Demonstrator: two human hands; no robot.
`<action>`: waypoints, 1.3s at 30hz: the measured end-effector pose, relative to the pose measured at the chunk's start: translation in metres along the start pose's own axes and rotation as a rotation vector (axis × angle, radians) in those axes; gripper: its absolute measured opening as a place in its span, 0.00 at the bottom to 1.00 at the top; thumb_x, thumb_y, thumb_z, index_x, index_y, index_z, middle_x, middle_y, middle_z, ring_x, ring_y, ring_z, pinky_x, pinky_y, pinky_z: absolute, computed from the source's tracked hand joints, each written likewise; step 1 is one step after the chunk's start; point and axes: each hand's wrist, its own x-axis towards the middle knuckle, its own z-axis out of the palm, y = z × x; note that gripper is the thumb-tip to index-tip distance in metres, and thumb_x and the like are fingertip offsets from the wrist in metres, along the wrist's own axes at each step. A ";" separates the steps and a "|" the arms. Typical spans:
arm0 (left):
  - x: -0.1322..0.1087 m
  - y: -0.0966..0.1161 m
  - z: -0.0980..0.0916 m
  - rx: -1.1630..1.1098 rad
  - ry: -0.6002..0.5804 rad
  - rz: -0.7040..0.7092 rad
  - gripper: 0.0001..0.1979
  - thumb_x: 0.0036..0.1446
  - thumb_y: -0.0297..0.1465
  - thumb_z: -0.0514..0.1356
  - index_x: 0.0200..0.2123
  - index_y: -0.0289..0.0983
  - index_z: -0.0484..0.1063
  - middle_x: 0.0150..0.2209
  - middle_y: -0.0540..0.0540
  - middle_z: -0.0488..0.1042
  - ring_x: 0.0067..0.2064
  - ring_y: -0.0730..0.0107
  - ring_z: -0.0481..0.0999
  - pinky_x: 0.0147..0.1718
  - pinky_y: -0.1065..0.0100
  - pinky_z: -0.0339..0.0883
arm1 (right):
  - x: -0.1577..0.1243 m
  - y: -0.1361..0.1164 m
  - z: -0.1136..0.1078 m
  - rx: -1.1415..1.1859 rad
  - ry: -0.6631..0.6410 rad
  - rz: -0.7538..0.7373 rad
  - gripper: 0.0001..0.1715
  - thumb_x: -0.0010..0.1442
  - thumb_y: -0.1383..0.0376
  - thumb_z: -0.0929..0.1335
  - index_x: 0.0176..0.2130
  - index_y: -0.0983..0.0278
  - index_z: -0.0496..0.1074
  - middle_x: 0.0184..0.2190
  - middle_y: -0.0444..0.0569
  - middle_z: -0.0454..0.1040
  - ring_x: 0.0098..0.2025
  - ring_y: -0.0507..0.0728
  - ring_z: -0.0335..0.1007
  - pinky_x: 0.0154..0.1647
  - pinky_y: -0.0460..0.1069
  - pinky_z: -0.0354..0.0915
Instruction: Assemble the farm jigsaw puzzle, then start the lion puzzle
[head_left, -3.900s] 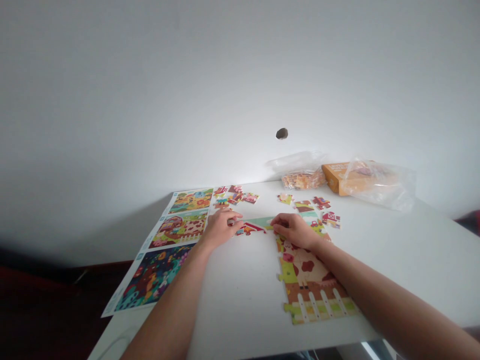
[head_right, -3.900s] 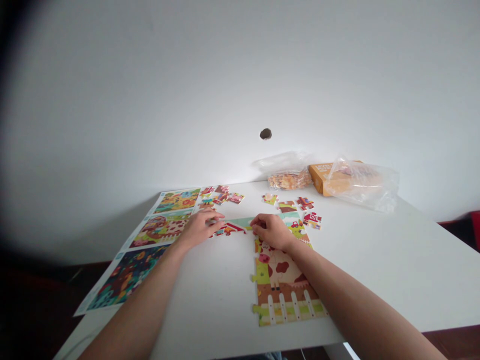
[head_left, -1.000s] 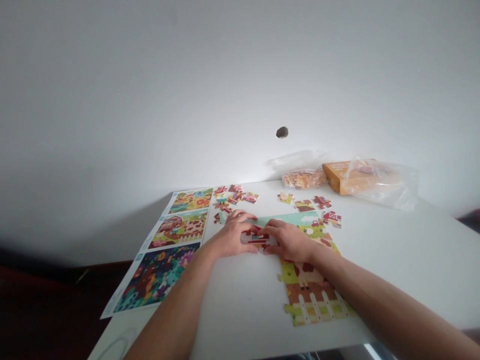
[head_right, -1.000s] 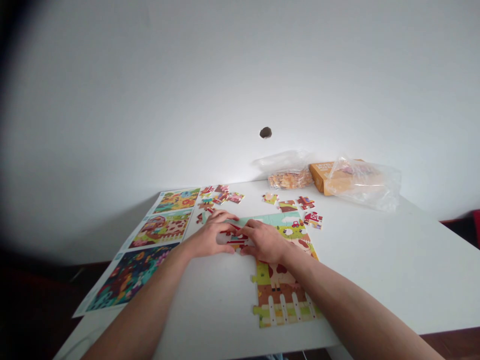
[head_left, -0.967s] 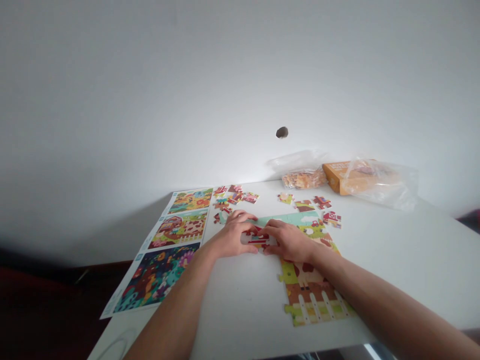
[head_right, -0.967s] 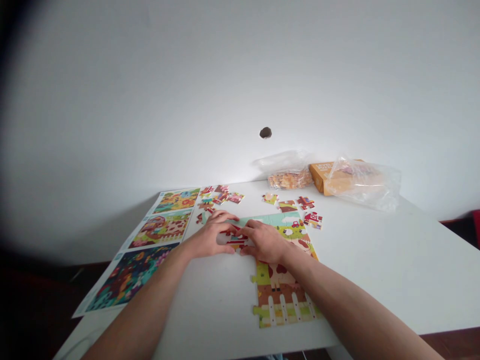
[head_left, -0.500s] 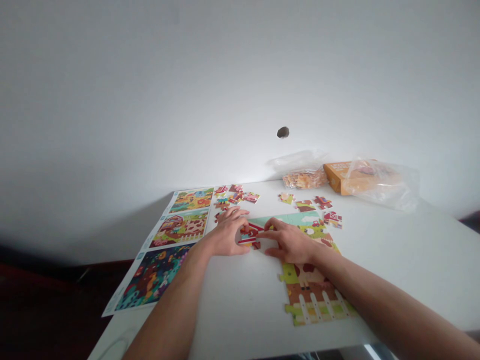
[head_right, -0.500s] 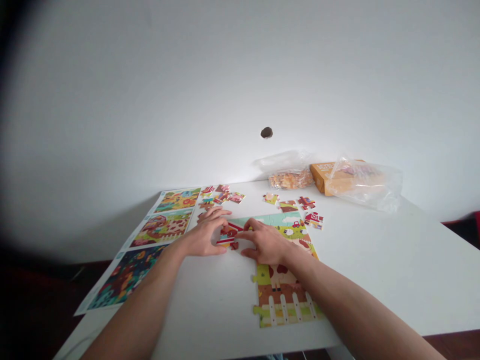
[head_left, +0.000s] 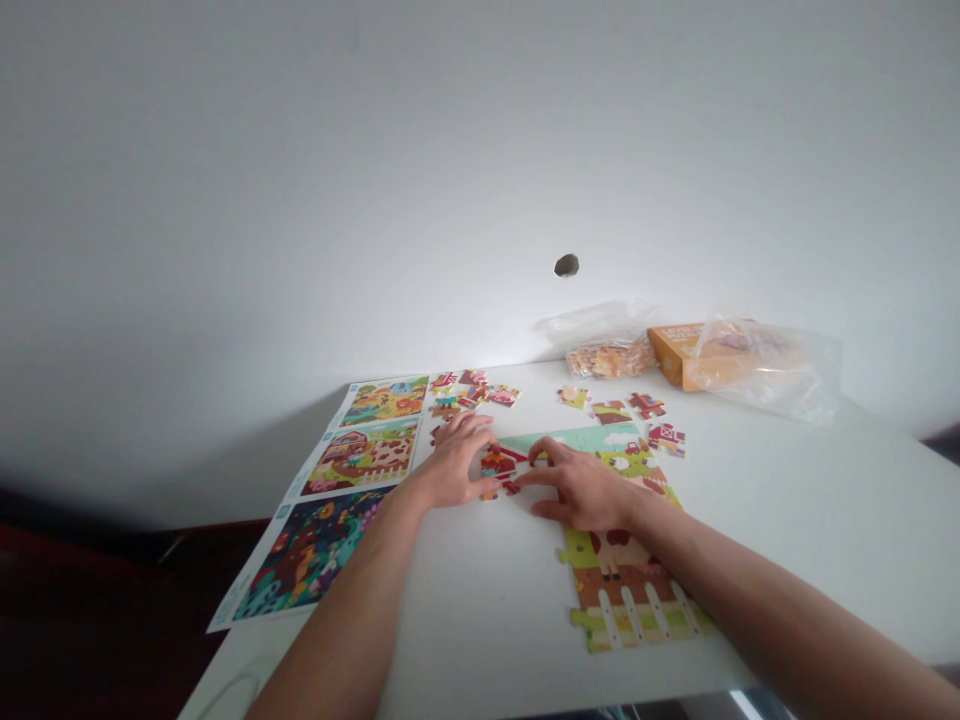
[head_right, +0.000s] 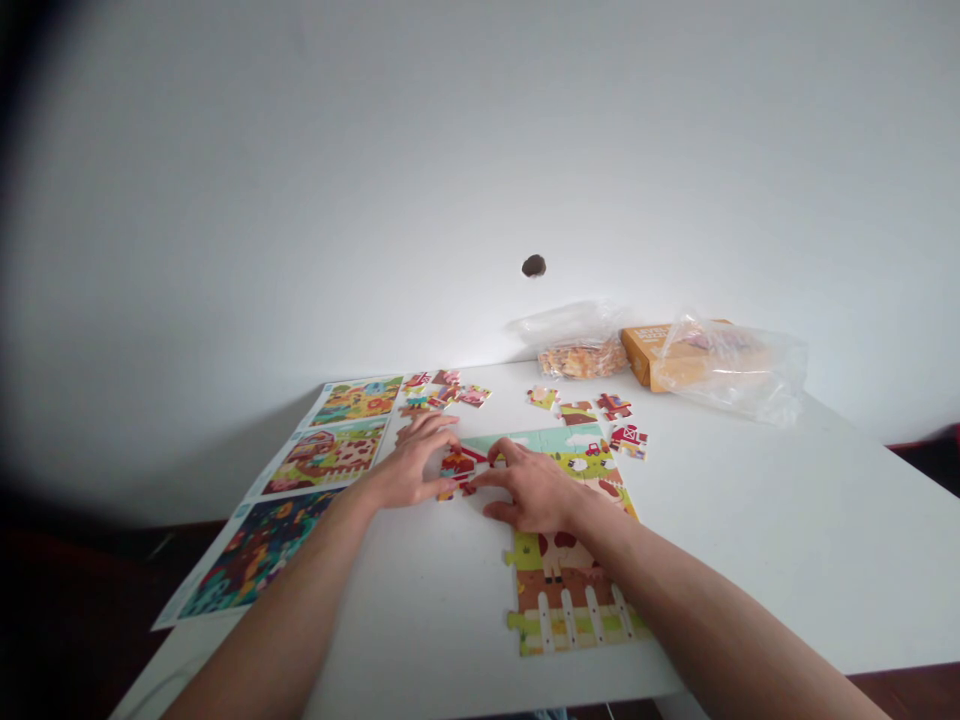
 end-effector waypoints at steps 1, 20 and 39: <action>0.000 0.001 0.000 -0.004 -0.001 0.002 0.21 0.48 0.38 0.67 0.45 0.40 0.71 0.62 0.40 0.61 0.66 0.45 0.52 0.62 0.42 0.49 | 0.000 0.000 0.000 0.001 -0.003 -0.003 0.25 0.61 0.58 0.69 0.57 0.50 0.71 0.54 0.51 0.63 0.48 0.59 0.69 0.51 0.55 0.66; 0.003 0.008 -0.001 -0.061 0.005 0.019 0.10 0.53 0.31 0.64 0.40 0.45 0.79 0.62 0.46 0.62 0.66 0.47 0.53 0.65 0.45 0.49 | 0.000 -0.002 -0.005 0.026 -0.007 -0.127 0.28 0.60 0.62 0.69 0.59 0.57 0.69 0.62 0.51 0.65 0.58 0.63 0.64 0.59 0.59 0.59; 0.005 0.013 -0.001 -0.042 0.052 0.014 0.12 0.52 0.27 0.61 0.39 0.43 0.79 0.60 0.47 0.66 0.66 0.50 0.53 0.65 0.45 0.47 | 0.000 -0.010 -0.008 0.119 0.143 -0.147 0.32 0.60 0.66 0.67 0.62 0.63 0.61 0.59 0.56 0.65 0.58 0.61 0.62 0.60 0.57 0.60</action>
